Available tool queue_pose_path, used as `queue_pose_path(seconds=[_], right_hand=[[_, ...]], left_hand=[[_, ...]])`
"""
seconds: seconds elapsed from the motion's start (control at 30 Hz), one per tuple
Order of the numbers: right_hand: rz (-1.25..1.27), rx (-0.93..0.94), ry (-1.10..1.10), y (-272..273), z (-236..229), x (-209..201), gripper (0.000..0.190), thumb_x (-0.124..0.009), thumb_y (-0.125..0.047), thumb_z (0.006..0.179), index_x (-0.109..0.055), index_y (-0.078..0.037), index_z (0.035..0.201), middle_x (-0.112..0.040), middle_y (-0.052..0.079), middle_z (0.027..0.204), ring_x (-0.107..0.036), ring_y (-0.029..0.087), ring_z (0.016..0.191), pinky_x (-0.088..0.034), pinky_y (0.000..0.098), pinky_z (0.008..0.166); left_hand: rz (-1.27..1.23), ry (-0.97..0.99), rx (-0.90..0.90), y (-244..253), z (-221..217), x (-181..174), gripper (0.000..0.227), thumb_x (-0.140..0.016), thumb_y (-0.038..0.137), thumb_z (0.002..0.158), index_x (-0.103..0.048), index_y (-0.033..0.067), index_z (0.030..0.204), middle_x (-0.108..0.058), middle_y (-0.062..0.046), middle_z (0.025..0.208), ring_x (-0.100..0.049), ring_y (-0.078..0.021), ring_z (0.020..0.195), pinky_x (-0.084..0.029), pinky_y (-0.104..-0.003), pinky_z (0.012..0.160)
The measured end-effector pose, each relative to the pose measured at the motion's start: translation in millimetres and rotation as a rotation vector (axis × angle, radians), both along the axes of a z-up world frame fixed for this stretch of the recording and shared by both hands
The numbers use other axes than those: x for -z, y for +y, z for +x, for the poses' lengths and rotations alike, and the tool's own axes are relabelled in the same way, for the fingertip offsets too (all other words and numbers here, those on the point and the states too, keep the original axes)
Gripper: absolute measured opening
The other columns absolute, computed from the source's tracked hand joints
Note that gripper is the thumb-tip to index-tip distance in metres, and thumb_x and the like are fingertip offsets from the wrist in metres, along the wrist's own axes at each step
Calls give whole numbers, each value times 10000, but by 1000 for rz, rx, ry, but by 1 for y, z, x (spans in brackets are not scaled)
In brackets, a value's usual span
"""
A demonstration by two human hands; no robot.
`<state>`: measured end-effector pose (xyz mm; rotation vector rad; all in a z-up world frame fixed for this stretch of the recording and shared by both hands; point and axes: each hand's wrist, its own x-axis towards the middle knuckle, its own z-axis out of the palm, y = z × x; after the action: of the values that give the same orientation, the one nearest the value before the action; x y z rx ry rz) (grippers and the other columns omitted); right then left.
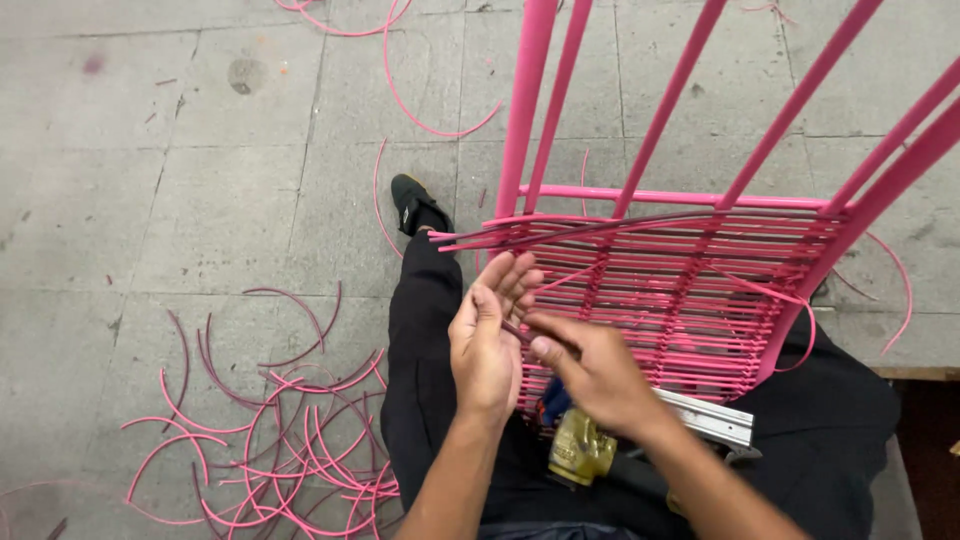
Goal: Weaving pink plastic strips onto a metal chair frame and securing them with a pneumatic stapler.
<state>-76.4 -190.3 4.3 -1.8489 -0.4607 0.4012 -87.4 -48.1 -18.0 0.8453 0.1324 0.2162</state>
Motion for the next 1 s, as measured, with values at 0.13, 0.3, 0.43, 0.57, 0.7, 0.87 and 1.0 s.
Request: queue_pose_path(seconds=[0.13, 0.3, 0.43, 0.57, 0.7, 0.87, 1.0], right_hand=[[92, 132, 241, 4, -25, 21, 345, -662, -110, 924, -688, -10, 1253, -808, 91, 996, -747, 126, 850, -613, 297, 763], [195, 334, 234, -13, -26, 37, 239, -625, -79, 974, -723, 0, 1177, -793, 111, 904, -734, 186, 756, -601, 321, 680], [-126, 287, -579, -21, 4, -15, 167, -660, -32, 953, -725, -36, 1107, -749, 138, 1107, -753, 278, 1017, -599, 367, 846], [-221, 129, -888, -8, 48, -40, 136, -677, -38, 933, -690, -23, 1068, -708, 164, 1250, -722, 340, 1038, -590, 414, 822], [-495, 42, -899, -9, 75, -3, 186, -638, -47, 906, -691, -52, 1083, -733, 125, 1083, -730, 323, 992, -585, 444, 801], [-412, 118, -707, -13, 67, 15, 159, -619, -66, 928, -734, -73, 1037, -762, 127, 982, -749, 311, 919, -591, 423, 799], [-187, 254, -654, -3, 73, 7, 152, -706, -112, 955, -760, -36, 1076, -760, 169, 1029, -750, 330, 929, -589, 406, 792]], left_hand=[[62, 53, -58, -8, -5, 6, 541, -381, 329, 1109, -464, -63, 1473, -626, -186, 1427, -629, -233, 1274, -487, -340, 1030], [485, -52, 69, 2, -13, 10, 461, -438, 297, 1135, -555, -36, 1432, -673, -188, 1374, -614, -238, 1315, -450, -353, 1148], [1152, -150, -336, 30, 10, -24, 284, -587, 222, 1082, -656, 26, 1276, -717, -158, 1239, -692, -281, 1192, -533, -388, 1055], [1461, -303, -446, 50, 46, -31, 285, -665, 132, 994, -642, 36, 1261, -697, -173, 1194, -652, -375, 1115, -493, -452, 981], [1530, -298, -314, 60, 72, -19, 275, -742, 169, 915, -675, 48, 1153, -736, -106, 1008, -710, -302, 928, -492, -433, 818], [1595, -350, -308, 70, 81, -20, 105, -734, 128, 928, -697, 79, 1014, -745, -80, 935, -703, -297, 881, -486, -440, 785], [1458, -355, -234, 71, 83, -17, 82, -695, 107, 973, -659, 58, 1027, -717, -119, 964, -688, -315, 927, -517, -423, 814]])
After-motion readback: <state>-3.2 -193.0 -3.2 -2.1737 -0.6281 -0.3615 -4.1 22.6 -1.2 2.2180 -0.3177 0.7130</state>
